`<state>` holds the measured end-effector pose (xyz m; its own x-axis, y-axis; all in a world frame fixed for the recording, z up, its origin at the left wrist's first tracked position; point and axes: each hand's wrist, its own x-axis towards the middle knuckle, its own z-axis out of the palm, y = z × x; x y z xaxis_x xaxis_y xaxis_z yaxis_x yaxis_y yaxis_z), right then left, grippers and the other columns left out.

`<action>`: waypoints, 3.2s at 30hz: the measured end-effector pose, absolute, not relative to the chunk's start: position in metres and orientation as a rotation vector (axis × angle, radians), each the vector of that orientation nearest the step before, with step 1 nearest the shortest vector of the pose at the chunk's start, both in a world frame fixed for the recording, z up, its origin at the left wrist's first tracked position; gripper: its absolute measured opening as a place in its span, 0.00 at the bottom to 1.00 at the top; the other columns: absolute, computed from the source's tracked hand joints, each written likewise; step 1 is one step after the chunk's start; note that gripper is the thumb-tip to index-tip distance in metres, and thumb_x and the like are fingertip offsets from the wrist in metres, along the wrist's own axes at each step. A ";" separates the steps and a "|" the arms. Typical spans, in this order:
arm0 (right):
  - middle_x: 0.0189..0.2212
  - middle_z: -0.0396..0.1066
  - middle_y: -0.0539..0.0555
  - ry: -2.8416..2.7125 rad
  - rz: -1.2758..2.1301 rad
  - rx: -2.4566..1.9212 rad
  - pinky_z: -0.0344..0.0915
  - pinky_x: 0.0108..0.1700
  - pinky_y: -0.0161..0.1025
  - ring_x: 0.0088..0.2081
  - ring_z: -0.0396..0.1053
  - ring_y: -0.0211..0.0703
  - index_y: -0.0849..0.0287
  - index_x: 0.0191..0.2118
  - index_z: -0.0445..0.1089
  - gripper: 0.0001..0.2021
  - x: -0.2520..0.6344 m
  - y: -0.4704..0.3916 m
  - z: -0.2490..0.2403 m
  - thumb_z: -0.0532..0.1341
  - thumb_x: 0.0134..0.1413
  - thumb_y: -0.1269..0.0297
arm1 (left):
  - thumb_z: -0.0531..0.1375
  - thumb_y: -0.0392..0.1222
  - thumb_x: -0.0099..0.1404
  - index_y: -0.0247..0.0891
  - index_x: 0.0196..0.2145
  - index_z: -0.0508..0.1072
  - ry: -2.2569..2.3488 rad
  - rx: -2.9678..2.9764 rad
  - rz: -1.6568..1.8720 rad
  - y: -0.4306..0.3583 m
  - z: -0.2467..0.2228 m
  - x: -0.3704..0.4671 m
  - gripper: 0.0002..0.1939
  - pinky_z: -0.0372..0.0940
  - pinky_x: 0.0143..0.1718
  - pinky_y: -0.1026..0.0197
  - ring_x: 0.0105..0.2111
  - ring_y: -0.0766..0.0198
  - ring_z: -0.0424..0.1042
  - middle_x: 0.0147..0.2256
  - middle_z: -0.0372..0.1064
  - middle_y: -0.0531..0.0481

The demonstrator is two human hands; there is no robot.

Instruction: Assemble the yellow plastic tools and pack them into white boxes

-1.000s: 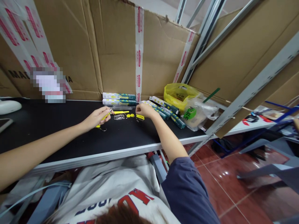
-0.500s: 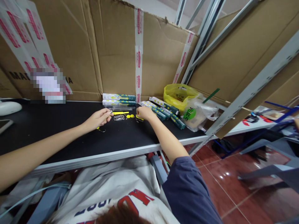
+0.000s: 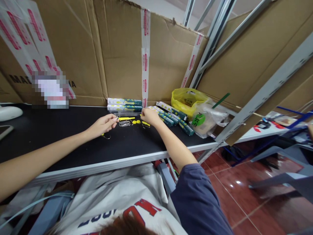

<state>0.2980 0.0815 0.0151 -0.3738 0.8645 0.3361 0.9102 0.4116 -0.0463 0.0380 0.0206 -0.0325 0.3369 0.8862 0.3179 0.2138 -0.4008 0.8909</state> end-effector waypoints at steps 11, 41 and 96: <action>0.21 0.70 0.45 -1.731 1.272 -0.936 0.69 0.24 0.31 0.20 0.67 0.32 0.56 0.32 0.55 0.16 0.283 0.079 0.011 0.64 0.57 0.58 | 0.54 0.56 0.67 0.38 0.35 0.67 1.025 1.955 1.081 0.015 -0.026 0.039 0.17 0.51 0.21 0.66 0.18 0.71 0.55 0.22 0.65 0.57; 0.21 0.65 0.45 -2.189 0.245 -0.918 0.52 0.29 0.31 0.24 0.60 0.33 0.58 0.32 0.65 0.06 0.247 0.030 -0.002 0.60 0.56 0.62 | 0.55 0.53 0.67 0.39 0.31 0.64 1.019 1.991 1.074 0.004 -0.018 0.042 0.15 0.53 0.20 0.67 0.18 0.71 0.57 0.22 0.68 0.55; 0.16 0.63 0.42 -2.069 1.133 -0.672 0.60 0.20 0.28 0.17 0.60 0.29 0.58 0.29 0.59 0.25 0.237 0.038 -0.016 0.66 0.50 0.41 | 0.52 0.52 0.68 0.40 0.27 0.58 0.898 1.908 1.040 0.005 -0.019 0.042 0.16 0.48 0.18 0.68 0.18 0.72 0.51 0.19 0.52 0.59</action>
